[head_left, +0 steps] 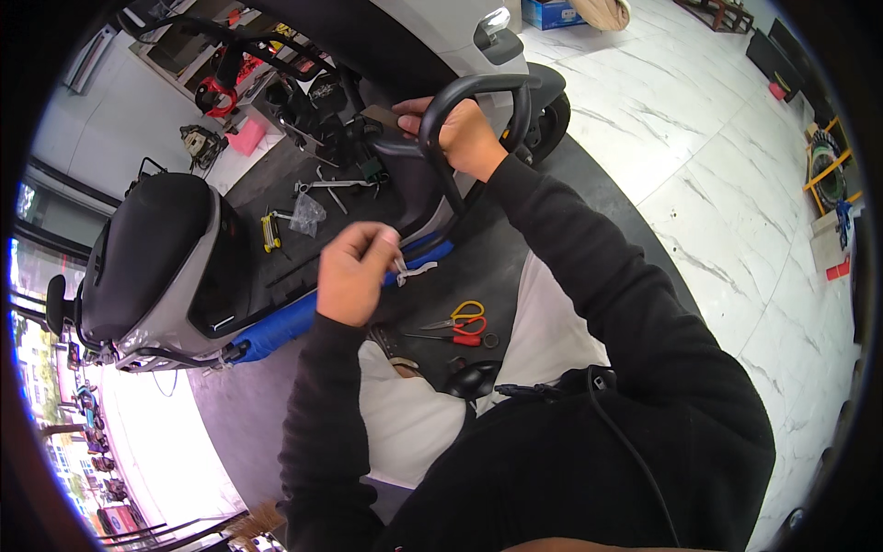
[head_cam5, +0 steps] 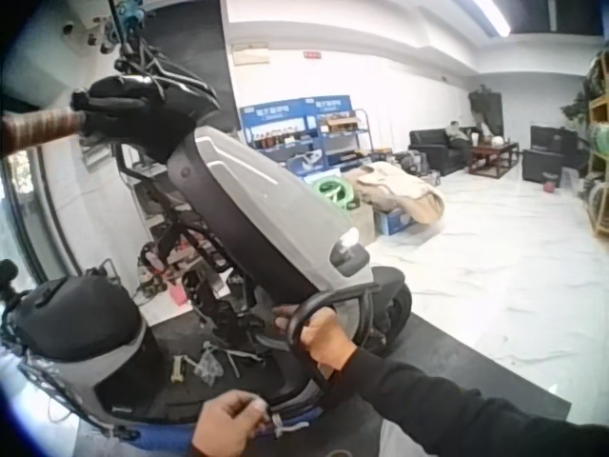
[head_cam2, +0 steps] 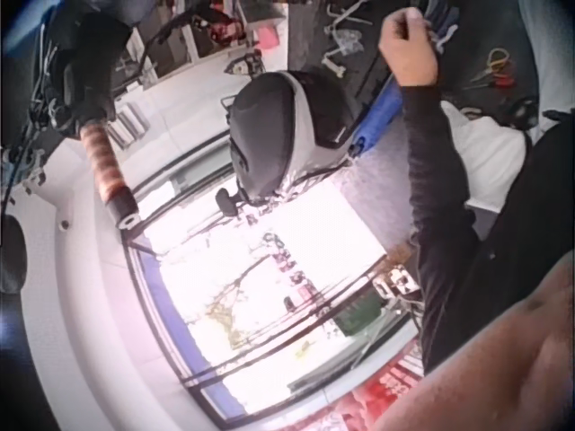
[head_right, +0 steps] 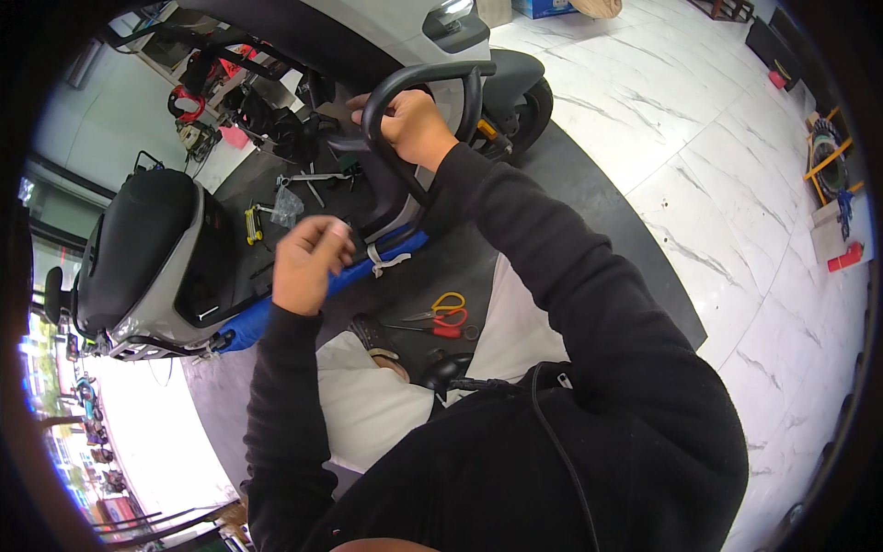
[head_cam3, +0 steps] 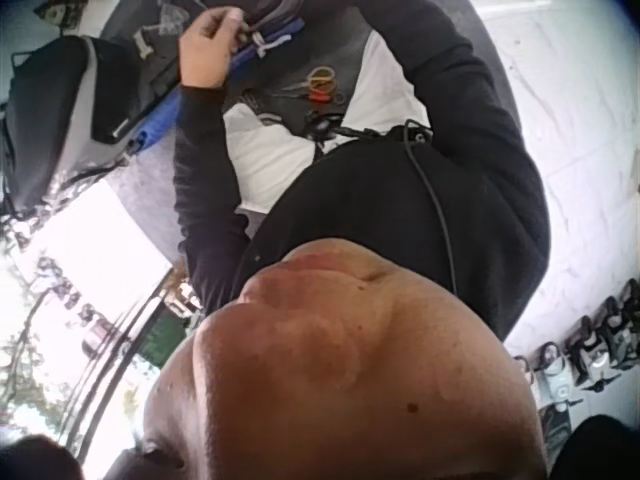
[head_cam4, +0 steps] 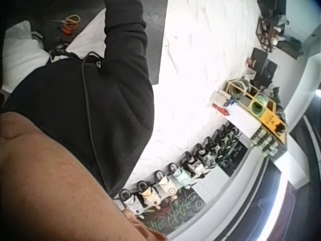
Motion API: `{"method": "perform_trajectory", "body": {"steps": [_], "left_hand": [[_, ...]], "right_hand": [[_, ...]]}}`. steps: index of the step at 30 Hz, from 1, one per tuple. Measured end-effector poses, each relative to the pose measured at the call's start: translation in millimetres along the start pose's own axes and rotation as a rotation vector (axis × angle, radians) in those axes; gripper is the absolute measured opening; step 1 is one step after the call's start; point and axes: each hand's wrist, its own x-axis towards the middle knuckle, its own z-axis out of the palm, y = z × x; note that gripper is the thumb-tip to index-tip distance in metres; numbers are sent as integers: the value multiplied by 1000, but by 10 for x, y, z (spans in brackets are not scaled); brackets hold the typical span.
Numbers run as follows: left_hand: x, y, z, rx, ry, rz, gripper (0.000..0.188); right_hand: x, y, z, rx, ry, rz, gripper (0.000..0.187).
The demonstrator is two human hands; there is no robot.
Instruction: The person assembles a scooter by attaching a yellow plastic component to the frame using a screwdriver, then secures a black handlebar grip with zip ties. They retrieve a black plastic part from a shelf and attach it to the scooter, tightening fasteners and adjusting the handlebar position.
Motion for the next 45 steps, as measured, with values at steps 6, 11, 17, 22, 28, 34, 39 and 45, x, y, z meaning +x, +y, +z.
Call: {"method": "perform_trajectory", "body": {"steps": [6,11,17,22,28,34,39,45], "left_hand": [[618,283,-109,1,480,409,35],[984,261,-42,62,570,655,76],[1150,158,21,-85,403,604,99],[1189,105,72,-37,435,604,101],[1208,65,95,-25,450,587,104],[1241,72,99,33,480,631,102],[1255,110,67,-58,505,554,93],[1220,126,-86,-31,385,525,90]], "right_hand": [[19,-59,-5,-231,24,-168,25],[80,-161,-38,-403,-61,-126,26],[115,-201,-39,-408,-116,-148,29],[133,-217,-49,-427,-117,-185,26],[159,-269,-46,-451,-126,-211,23],[199,-290,-106,-471,-203,-295,19],[189,-206,-108,-467,-209,-287,20],[174,-180,-175,-550,-232,-428,20]]}}
